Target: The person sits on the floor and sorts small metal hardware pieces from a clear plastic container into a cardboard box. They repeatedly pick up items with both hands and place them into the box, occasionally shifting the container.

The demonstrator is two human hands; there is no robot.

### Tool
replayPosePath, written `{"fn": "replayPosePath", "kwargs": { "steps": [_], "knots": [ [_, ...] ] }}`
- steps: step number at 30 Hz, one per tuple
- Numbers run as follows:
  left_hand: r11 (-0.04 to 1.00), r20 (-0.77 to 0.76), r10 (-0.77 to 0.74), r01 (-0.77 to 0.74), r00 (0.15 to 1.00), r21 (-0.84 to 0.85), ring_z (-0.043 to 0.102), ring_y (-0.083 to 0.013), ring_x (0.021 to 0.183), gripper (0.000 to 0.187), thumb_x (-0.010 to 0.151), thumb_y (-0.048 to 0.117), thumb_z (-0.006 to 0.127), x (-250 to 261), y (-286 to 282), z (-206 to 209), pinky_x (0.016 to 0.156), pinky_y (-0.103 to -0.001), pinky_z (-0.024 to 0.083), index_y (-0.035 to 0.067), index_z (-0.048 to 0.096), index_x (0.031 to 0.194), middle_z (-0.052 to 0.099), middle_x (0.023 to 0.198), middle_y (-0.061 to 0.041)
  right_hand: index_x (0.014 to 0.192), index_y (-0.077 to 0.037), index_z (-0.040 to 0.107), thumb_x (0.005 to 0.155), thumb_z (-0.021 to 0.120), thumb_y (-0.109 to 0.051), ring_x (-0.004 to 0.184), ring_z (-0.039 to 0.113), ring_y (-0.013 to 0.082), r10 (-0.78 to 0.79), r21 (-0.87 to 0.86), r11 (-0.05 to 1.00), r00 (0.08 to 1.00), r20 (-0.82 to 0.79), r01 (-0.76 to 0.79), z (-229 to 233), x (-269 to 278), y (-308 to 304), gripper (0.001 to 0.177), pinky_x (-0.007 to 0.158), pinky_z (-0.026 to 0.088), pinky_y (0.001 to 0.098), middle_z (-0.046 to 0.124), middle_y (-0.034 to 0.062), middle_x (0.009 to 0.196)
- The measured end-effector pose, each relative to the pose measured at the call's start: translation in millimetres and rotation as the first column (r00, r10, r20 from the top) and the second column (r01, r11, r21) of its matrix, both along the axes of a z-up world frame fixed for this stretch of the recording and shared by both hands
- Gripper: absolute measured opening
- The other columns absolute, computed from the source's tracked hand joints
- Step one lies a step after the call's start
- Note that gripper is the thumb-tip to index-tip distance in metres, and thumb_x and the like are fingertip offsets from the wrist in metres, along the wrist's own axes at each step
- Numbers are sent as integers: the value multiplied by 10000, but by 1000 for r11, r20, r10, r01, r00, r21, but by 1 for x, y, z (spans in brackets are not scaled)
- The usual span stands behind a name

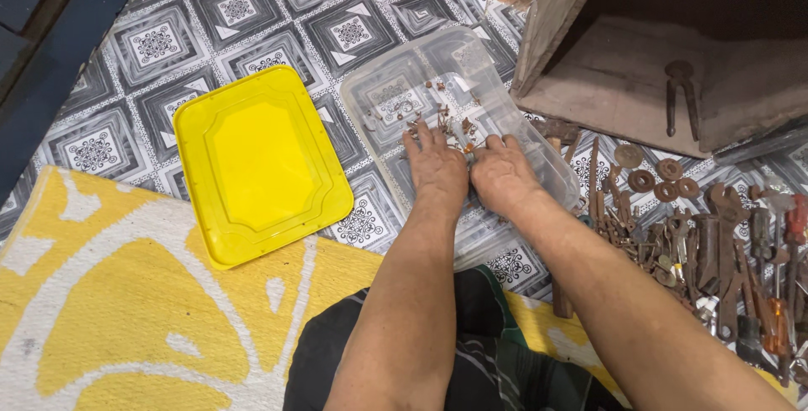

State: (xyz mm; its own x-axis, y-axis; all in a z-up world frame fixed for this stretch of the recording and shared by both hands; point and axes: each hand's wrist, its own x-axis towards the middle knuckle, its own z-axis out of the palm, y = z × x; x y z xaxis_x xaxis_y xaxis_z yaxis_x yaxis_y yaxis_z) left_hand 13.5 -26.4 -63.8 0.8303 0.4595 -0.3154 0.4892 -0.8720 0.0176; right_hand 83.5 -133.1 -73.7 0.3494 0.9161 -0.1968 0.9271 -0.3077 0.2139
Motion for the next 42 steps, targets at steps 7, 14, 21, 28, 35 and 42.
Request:
{"fn": "replayPosePath", "kwargs": {
  "steps": [7,14,21,28,35,42],
  "knots": [
    [1000,-9,-2,2,1000,-24,198,-389,1545,411,974,234,546,2,-1,-2,1209,-658,80,100,667,1344,414,1588,-144,940,-74,776,791,655,-162,1139,580,265,-9,31,999,999,-41,11,-3,2,-1,212,998,419,452,724,81,1081],
    [981,-9,112,-112,994,-161,270,-372,1515,435,913,178,637,-5,23,14,1216,-639,143,96,662,1339,490,1531,-128,815,-86,801,745,717,-155,1118,593,273,-74,184,977,984,-163,104,22,-4,-4,130,1006,434,435,742,72,1030],
    [907,123,224,-160,967,-389,300,-390,1482,375,915,193,662,-4,36,83,1213,-576,199,77,696,1271,504,1492,-165,858,-84,813,767,786,-184,1059,644,316,-46,451,856,906,-422,253,80,-5,-23,138,991,488,415,771,95,987],
    [904,551,24,217,834,-368,504,-378,1314,250,826,329,727,-13,-23,137,1123,-497,390,109,802,919,663,1252,-123,900,-75,784,804,774,-246,1065,685,289,-77,504,785,863,-500,362,147,8,-134,196,971,512,408,775,69,1048],
    [826,529,-264,472,807,-307,576,-354,1226,285,892,308,656,-4,-152,103,1050,-503,447,76,784,997,691,1189,-154,850,-82,800,768,772,-294,1075,711,262,-276,414,702,757,-592,579,126,-15,-261,229,985,521,387,802,55,1026],
    [832,616,-142,430,775,-349,475,-434,1332,265,863,219,671,-9,-205,49,1108,-563,361,35,790,1012,602,1365,-244,923,-103,819,791,761,-278,1048,711,318,-497,245,697,699,-514,674,79,-5,-292,226,959,539,414,771,109,1065]
  ]
}}
